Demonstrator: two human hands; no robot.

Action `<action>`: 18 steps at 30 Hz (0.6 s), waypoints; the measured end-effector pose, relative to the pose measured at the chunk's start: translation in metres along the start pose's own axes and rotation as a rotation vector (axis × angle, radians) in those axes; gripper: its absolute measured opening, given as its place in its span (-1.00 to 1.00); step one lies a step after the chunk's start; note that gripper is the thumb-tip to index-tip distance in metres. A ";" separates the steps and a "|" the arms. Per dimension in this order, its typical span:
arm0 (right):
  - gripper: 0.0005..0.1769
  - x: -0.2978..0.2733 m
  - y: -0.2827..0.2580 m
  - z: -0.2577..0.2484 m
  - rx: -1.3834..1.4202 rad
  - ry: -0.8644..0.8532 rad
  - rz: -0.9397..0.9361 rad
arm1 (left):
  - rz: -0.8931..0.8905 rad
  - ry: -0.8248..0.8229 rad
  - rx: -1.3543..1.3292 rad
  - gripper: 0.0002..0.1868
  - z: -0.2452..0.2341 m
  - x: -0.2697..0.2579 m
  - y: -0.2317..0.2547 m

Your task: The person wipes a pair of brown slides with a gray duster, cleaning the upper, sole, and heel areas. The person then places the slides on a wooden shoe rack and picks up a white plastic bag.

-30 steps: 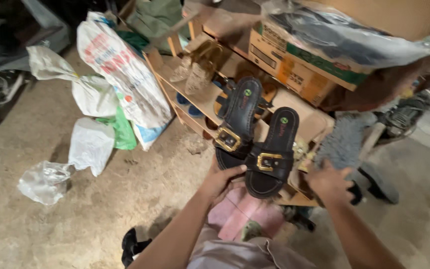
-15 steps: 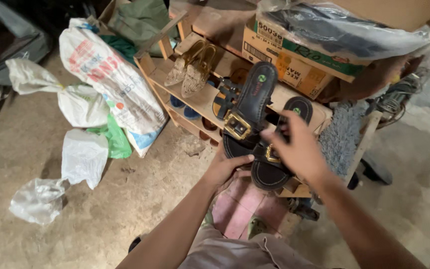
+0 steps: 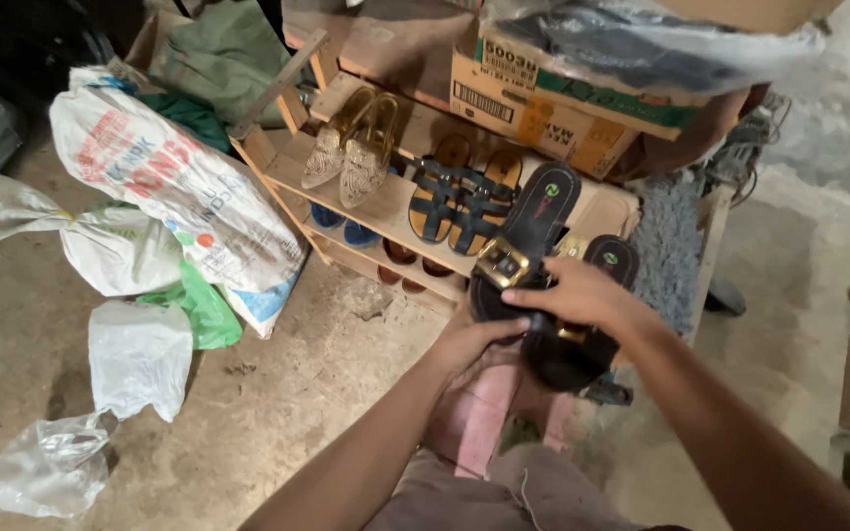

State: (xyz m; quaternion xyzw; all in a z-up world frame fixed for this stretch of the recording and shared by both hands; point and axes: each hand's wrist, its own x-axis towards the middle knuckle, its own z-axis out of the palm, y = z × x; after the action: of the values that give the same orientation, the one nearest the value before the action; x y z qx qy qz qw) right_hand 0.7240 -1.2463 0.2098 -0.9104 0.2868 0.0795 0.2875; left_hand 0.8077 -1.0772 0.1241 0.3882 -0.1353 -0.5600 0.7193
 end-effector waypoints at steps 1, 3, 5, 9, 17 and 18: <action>-0.18 -0.001 0.005 0.003 0.027 0.027 -0.037 | 0.013 -0.050 -0.005 -0.30 -0.003 0.001 -0.003; -0.17 0.002 0.013 0.004 -0.069 0.066 0.044 | -0.077 -0.065 -0.027 -0.36 -0.007 0.009 -0.005; -0.18 0.007 0.017 -0.001 -0.050 0.097 0.085 | -0.110 -0.111 0.023 -0.39 -0.009 0.020 0.000; -0.19 0.025 0.016 -0.020 0.028 0.105 0.113 | -0.292 -0.079 0.286 -0.22 -0.022 0.050 0.031; -0.13 0.056 0.042 -0.075 -0.149 0.085 0.003 | 0.132 0.468 1.033 -0.44 -0.088 0.197 0.061; -0.18 0.057 0.045 -0.081 -0.121 0.069 -0.013 | 0.233 0.578 1.321 -0.59 -0.092 0.217 0.066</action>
State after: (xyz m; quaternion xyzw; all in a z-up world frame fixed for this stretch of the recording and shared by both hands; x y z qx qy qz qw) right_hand 0.7436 -1.3494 0.2370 -0.9301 0.2854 0.0633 0.2222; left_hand 0.9849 -1.2326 0.0576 0.8565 -0.2899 -0.1566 0.3972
